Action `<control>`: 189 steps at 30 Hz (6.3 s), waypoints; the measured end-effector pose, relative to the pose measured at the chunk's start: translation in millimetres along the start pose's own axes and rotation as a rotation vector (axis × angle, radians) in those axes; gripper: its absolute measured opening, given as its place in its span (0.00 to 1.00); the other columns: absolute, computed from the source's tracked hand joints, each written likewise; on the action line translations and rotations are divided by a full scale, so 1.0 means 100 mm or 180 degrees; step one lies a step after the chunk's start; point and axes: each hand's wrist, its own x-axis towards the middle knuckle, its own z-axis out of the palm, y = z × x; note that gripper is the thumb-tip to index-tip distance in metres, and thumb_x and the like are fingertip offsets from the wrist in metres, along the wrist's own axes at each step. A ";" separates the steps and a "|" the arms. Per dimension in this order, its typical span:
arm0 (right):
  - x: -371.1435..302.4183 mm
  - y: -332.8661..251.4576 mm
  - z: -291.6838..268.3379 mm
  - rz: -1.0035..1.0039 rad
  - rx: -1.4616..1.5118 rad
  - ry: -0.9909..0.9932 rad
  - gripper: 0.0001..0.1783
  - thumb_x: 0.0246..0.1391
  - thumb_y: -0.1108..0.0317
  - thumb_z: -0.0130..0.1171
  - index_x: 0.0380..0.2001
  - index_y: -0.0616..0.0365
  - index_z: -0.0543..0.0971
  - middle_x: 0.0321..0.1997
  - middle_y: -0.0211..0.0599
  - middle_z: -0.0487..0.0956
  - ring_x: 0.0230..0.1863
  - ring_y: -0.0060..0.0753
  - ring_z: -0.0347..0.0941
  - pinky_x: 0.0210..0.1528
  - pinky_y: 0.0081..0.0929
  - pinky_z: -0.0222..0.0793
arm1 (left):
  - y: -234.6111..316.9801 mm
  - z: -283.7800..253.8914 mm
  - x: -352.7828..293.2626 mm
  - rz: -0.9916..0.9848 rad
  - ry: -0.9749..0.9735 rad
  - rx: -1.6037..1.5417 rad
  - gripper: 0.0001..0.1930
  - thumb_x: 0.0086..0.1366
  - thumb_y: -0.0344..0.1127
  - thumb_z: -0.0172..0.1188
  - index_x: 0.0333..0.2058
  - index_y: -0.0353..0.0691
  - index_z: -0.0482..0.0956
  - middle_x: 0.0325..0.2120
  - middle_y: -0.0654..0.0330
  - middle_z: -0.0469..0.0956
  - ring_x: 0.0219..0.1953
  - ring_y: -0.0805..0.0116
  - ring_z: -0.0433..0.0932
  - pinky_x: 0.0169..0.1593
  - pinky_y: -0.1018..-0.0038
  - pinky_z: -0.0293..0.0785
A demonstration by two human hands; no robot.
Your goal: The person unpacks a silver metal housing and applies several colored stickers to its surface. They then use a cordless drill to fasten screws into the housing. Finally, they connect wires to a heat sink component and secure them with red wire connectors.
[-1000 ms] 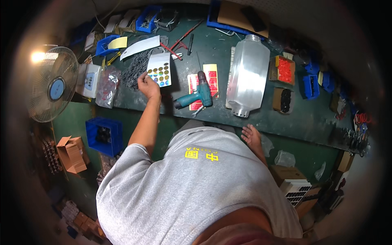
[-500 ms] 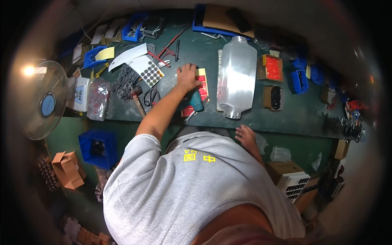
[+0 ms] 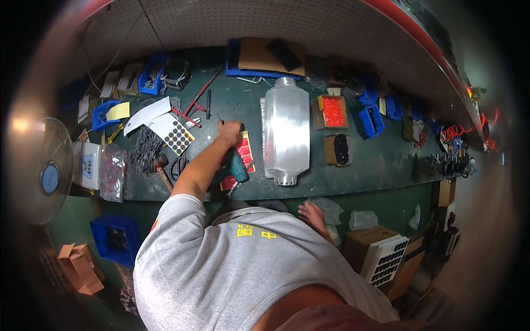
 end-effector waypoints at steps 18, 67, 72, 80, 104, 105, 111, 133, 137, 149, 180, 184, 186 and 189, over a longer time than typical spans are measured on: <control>-1.02 -2.25 2.10 -0.3455 -0.1574 -0.0716 0.31 0.52 0.72 0.70 0.59 0.68 0.72 0.49 0.45 0.81 0.50 0.29 0.78 0.52 0.29 0.74 | 0.83 -1.89 -1.21 0.1340 0.0250 -0.3538 0.11 0.64 0.33 0.69 0.38 0.35 0.77 0.32 0.63 0.79 0.37 0.76 0.78 0.42 0.76 0.77; -0.01 -3.01 1.33 -0.3375 0.0383 -0.0081 0.10 0.64 0.68 0.64 0.40 0.65 0.82 0.35 0.30 0.82 0.32 0.20 0.75 0.36 0.19 0.73 | 1.43 -1.21 -0.93 -0.0157 0.1505 -0.3693 0.16 0.71 0.38 0.63 0.51 0.34 0.82 0.47 0.58 0.82 0.48 0.70 0.79 0.54 0.71 0.74; -0.20 -2.86 1.70 -0.5024 -0.1224 -0.0112 0.11 0.52 0.74 0.70 0.39 0.58 0.84 0.45 0.38 0.81 0.47 0.38 0.76 0.50 0.32 0.73 | 2.30 -1.34 -1.06 0.0192 -0.0179 -0.6171 0.35 0.75 0.63 0.46 0.63 0.37 0.69 0.58 0.58 0.75 0.59 0.66 0.72 0.61 0.65 0.68; -0.17 -2.88 1.68 -0.3987 -0.0669 -0.0429 0.18 0.52 0.70 0.72 0.46 0.61 0.82 0.46 0.36 0.81 0.45 0.29 0.76 0.44 0.26 0.74 | 2.05 -1.34 -0.88 -0.0161 -0.0011 -0.6624 0.35 0.73 0.68 0.45 0.51 0.36 0.74 0.47 0.54 0.79 0.48 0.63 0.79 0.59 0.63 0.75; 0.55 -3.20 1.73 -0.2057 -0.0013 -0.1014 0.21 0.52 0.73 0.71 0.47 0.64 0.75 0.39 0.35 0.82 0.36 0.19 0.77 0.33 0.17 0.71 | 1.86 -1.16 -0.28 -0.0424 0.1172 -0.4198 0.11 0.70 0.38 0.64 0.34 0.36 0.80 0.25 0.67 0.77 0.25 0.78 0.72 0.30 0.77 0.69; 0.61 -3.19 1.78 -0.2240 -0.0026 -0.0931 0.21 0.52 0.74 0.71 0.47 0.65 0.75 0.38 0.36 0.82 0.36 0.20 0.77 0.34 0.18 0.72 | 1.82 -1.10 -0.19 -0.0351 0.1366 -0.3917 0.11 0.70 0.38 0.64 0.33 0.35 0.80 0.24 0.67 0.78 0.24 0.77 0.73 0.30 0.77 0.69; 1.01 -3.23 2.00 -0.2834 -0.0301 -0.0379 0.19 0.50 0.76 0.70 0.44 0.69 0.76 0.35 0.38 0.83 0.35 0.24 0.79 0.37 0.20 0.75 | 1.85 -1.23 0.12 -0.0582 0.1759 -0.2599 0.14 0.64 0.40 0.66 0.30 0.32 0.81 0.21 0.51 0.81 0.25 0.60 0.80 0.33 0.65 0.75; 1.13 -3.27 2.06 -0.3109 -0.0970 0.0286 0.21 0.46 0.71 0.72 0.43 0.67 0.79 0.30 0.42 0.85 0.32 0.32 0.82 0.38 0.29 0.77 | 1.86 -1.27 0.32 -0.0932 0.1597 -0.1839 0.16 0.61 0.45 0.66 0.32 0.34 0.84 0.26 0.47 0.84 0.32 0.47 0.84 0.40 0.56 0.78; 1.15 -3.28 2.06 -0.3098 -0.0980 0.0294 0.22 0.46 0.71 0.72 0.44 0.67 0.78 0.30 0.42 0.86 0.32 0.33 0.83 0.38 0.30 0.78 | 1.89 -1.31 0.31 -0.0847 0.1625 -0.1880 0.16 0.60 0.44 0.66 0.32 0.34 0.84 0.26 0.47 0.84 0.32 0.46 0.84 0.40 0.56 0.78; 1.11 -3.36 2.11 -0.3021 -0.1284 0.0379 0.23 0.45 0.70 0.72 0.45 0.65 0.79 0.31 0.43 0.86 0.34 0.40 0.84 0.41 0.35 0.78 | 1.88 -1.33 0.38 -0.0913 0.1630 -0.1815 0.15 0.60 0.43 0.66 0.31 0.33 0.83 0.27 0.45 0.84 0.33 0.45 0.84 0.40 0.56 0.78; 0.48 -3.16 2.05 -0.5323 -0.2566 0.0097 0.18 0.53 0.69 0.65 0.49 0.53 0.83 0.49 0.37 0.84 0.55 0.38 0.75 0.61 0.38 0.59 | 0.66 0.34 -1.88 -0.1217 0.1083 -0.1063 0.22 0.57 0.36 0.70 0.48 0.35 0.77 0.43 0.47 0.79 0.46 0.48 0.79 0.48 0.58 0.75; 0.53 -2.79 1.66 -0.4259 -0.1305 0.0015 0.15 0.58 0.75 0.63 0.49 0.64 0.81 0.44 0.39 0.84 0.46 0.32 0.80 0.51 0.28 0.74 | 0.61 0.50 -1.98 -0.1092 0.1024 -0.0509 0.36 0.55 0.34 0.71 0.62 0.39 0.67 0.52 0.48 0.73 0.55 0.46 0.72 0.56 0.54 0.69; 0.51 -2.51 1.38 -0.3621 -0.0928 0.0080 0.14 0.60 0.76 0.62 0.49 0.67 0.79 0.42 0.37 0.84 0.44 0.25 0.79 0.49 0.22 0.74 | 0.60 0.57 -1.93 -0.1056 0.1121 -0.0392 0.40 0.54 0.33 0.71 0.65 0.40 0.64 0.52 0.49 0.72 0.54 0.46 0.71 0.57 0.52 0.67; 0.57 -1.89 0.89 -0.2884 -0.0583 0.0434 0.11 0.59 0.75 0.64 0.44 0.67 0.80 0.37 0.31 0.82 0.38 0.20 0.77 0.43 0.20 0.73 | 0.43 0.76 -1.79 -0.1166 0.1061 -0.0305 0.43 0.52 0.34 0.72 0.67 0.41 0.63 0.51 0.49 0.73 0.55 0.47 0.71 0.57 0.50 0.65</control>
